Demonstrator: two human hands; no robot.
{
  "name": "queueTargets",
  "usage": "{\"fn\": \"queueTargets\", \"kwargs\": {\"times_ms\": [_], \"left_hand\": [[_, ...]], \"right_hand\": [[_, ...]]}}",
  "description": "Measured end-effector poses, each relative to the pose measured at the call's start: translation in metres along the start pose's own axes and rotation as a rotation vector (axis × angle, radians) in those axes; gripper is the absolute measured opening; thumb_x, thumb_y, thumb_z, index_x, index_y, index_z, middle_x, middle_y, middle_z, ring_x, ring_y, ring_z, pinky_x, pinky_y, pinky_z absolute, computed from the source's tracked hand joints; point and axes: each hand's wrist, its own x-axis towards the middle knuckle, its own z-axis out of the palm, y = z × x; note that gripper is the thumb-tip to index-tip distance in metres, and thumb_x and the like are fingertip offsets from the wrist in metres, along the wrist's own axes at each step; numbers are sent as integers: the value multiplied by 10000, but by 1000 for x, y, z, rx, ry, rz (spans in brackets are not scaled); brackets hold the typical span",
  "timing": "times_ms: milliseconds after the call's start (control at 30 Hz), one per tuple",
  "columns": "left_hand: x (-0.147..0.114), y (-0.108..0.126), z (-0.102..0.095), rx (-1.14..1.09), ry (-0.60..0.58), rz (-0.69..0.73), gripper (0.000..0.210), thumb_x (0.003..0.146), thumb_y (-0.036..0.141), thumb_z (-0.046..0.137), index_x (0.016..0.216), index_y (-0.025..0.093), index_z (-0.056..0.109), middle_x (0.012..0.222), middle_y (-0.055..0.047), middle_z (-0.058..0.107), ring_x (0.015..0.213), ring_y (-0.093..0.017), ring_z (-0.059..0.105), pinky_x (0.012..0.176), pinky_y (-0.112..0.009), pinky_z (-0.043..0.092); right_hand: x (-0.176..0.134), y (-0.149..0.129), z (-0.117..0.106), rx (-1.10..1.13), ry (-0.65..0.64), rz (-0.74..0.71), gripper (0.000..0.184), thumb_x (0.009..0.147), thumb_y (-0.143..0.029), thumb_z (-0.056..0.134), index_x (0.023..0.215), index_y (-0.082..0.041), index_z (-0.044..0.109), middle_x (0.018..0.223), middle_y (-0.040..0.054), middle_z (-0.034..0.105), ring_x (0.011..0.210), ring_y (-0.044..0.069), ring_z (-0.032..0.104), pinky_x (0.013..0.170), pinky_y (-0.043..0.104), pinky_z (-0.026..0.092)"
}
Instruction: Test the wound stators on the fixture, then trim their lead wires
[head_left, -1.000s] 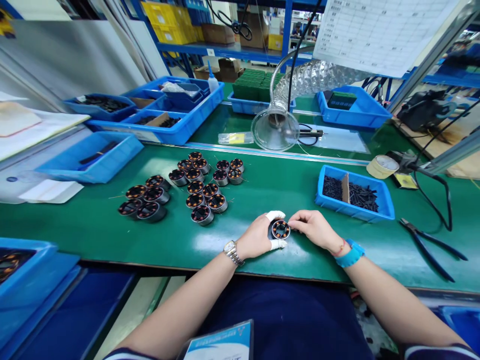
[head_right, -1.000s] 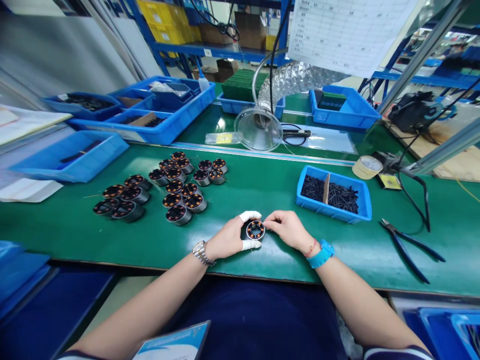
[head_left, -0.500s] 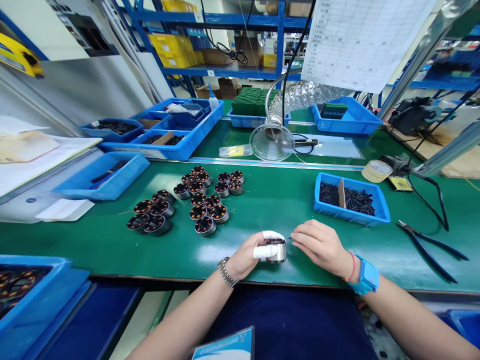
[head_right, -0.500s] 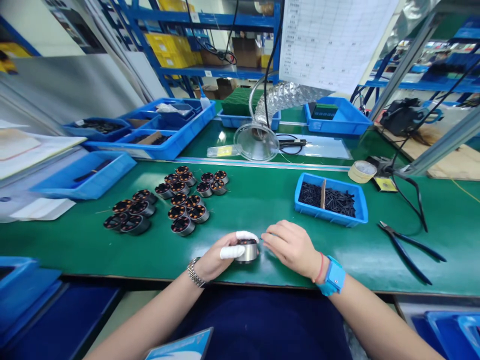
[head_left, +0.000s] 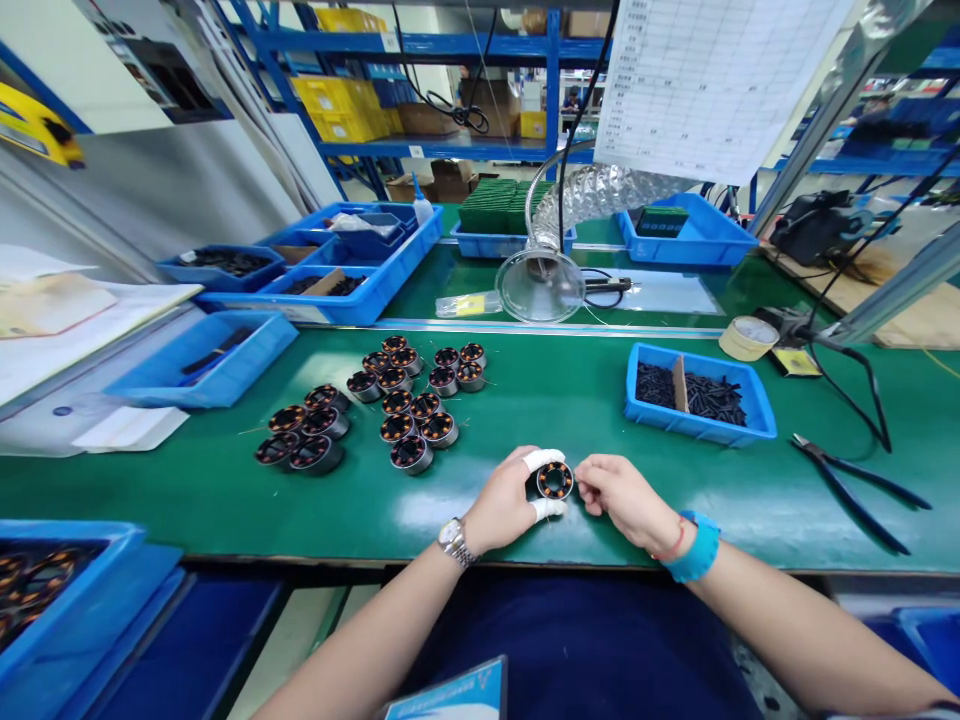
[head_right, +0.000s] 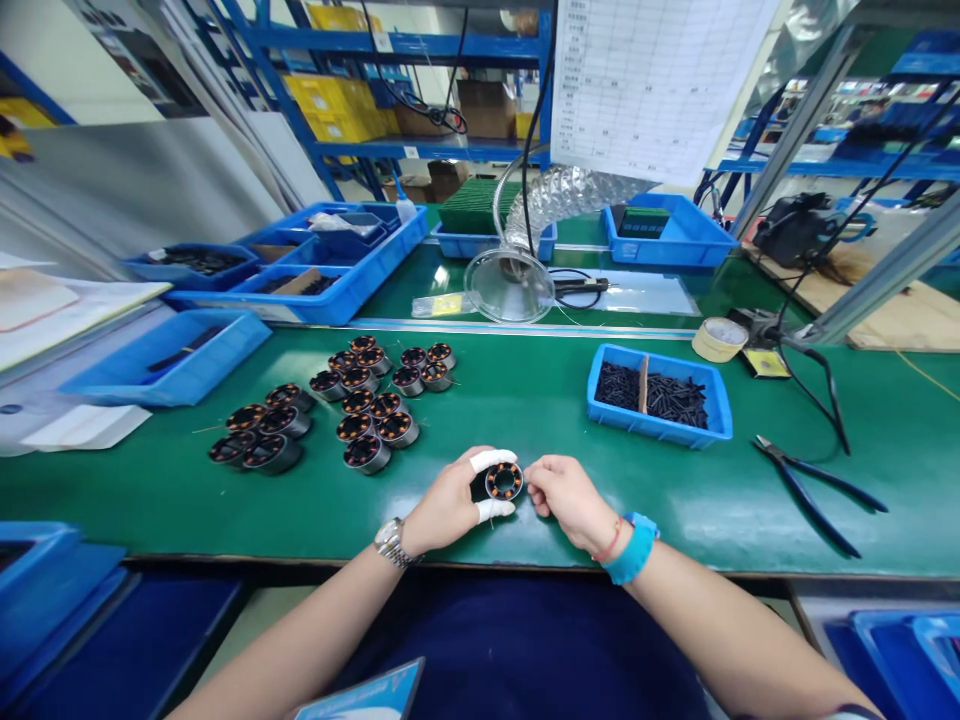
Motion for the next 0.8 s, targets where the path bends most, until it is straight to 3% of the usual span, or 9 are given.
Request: {"fn": "queueTargets", "kwargs": {"times_ms": [67,167,233,333,433,600,700,800], "left_hand": [[2,-5,2,31,-20,13,522,623,330,733,1102,226,555,1048,-65,573,987,-210,523,890,-379,417],[2,-9,2,45,-49,26,538,617,362,735,1105,215,563,1062,-76,576,1005,-214,515,910,-384,407],[3,-9,1,51,-57,27,548,619,391,728,1107,202,567,1067,-83,577,1013,-215,511,925,-383,396],[3,-9,1,52,-59,21,562,624,406,721,1117,189,565,1073,-93,575,1020,-215,511,937,-380,388],[3,-9,1,50,-55,18,561,622,395,724,1123,199,564,1078,-92,575,1025,-219,512,939,-389,387],[3,-10,1,59,-49,7,554,624,402,721,1119,202,572,1089,-97,582,1040,-227,513,965,-407,363],[5,-9,2,60,-65,22,527,637,404,712,1107,209,576,1088,-86,605,1057,-221,519,1028,-426,282],[7,-7,1,70,-95,13,535,634,408,713,1110,208,572,1103,-76,615,1096,-221,509,1064,-438,217]], "right_hand": [[1,3,1,-68,53,-44,175,760,-271,470,618,-169,472,514,-30,452,438,81,384,409,208,305],[-5,5,-1,-368,147,-328,170,785,-247,484,642,-171,534,589,-4,524,539,108,452,517,237,367],[-11,6,-4,-495,157,-492,159,815,-220,467,707,-178,575,654,13,559,598,125,485,586,261,392],[-17,7,-6,-525,113,-628,170,838,-185,450,899,-190,608,815,48,610,732,155,540,685,292,429],[-21,8,-6,-466,85,-612,218,847,-173,446,986,-208,610,870,54,615,790,167,552,730,309,446],[-33,10,12,-336,103,-427,227,866,-213,420,999,-210,604,767,33,561,713,155,527,654,287,454],[-45,16,27,-297,128,-422,307,862,-198,409,1153,-196,506,777,33,525,678,145,493,642,283,455],[-50,20,28,-348,100,-465,451,843,-159,417,1291,-177,365,791,33,511,666,139,482,651,292,461]]}}
